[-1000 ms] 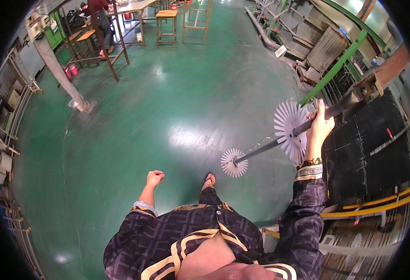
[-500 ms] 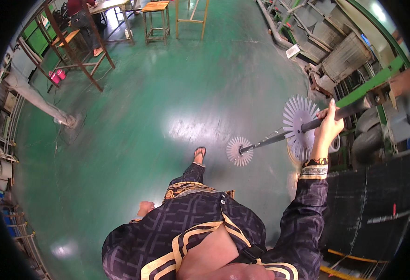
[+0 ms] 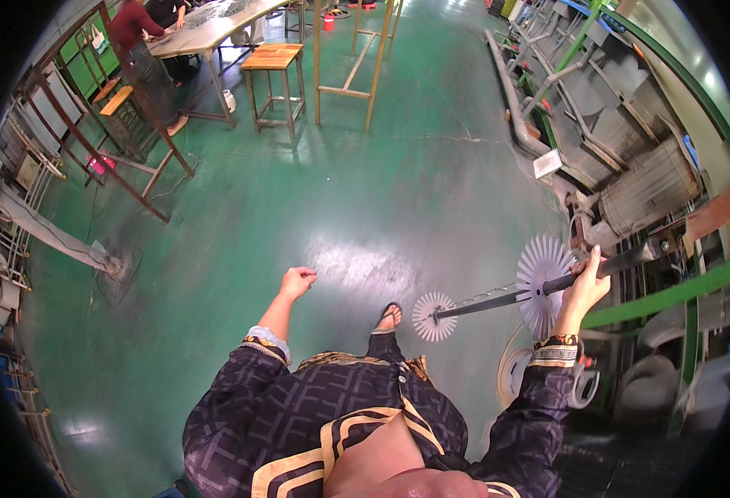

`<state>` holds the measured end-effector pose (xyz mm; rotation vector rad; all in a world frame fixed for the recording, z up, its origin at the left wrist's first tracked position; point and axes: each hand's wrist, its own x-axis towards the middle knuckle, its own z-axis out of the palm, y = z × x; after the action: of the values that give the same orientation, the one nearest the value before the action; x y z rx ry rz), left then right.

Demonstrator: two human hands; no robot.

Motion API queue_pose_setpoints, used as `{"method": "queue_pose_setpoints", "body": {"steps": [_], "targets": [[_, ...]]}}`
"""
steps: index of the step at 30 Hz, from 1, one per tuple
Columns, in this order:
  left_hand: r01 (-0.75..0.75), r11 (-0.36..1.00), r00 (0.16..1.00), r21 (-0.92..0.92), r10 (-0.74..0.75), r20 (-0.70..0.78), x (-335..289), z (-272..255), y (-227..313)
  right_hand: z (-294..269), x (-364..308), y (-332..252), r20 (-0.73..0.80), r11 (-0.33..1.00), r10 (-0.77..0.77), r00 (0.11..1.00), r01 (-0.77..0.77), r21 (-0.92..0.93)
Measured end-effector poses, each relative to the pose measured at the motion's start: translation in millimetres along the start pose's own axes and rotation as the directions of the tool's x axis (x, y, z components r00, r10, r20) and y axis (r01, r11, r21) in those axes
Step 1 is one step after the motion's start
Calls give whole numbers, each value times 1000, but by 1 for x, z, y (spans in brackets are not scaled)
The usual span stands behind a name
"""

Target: The person picks up a long rod with a white spiky wheel attached and walks to a work area. They then repeatedly attach small silver chains to the spokes of the wheel by hand.

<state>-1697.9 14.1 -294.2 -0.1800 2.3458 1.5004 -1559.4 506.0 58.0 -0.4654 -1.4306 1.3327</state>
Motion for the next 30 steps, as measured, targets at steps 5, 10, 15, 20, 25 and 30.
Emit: {"method": "queue_pose_setpoints", "body": {"steps": [5,10,15,20,25,30], "targets": [[115,984,993,134,-109,-51,96,33,-29,112,106,79,65,1000,-4,998,5,-7],[-376,510,881,773,-61,469,121,41,-80,219,237,150,41,1000,17,999,-17,4],[301,801,852,517,-470,232,187,71,-35,316,364,252,35,998,-35,999,36,-50],[477,861,862,179,-497,96,443,83,80,420,468,333,-6,999,-23,1000,23,-23],[126,984,992,124,-122,-43,737,133,268,528,587,411,26,999,-49,998,49,-8],[-24,995,999,-93,21,-38,921,189,442,632,697,488,28,998,-56,998,56,-22]]}}
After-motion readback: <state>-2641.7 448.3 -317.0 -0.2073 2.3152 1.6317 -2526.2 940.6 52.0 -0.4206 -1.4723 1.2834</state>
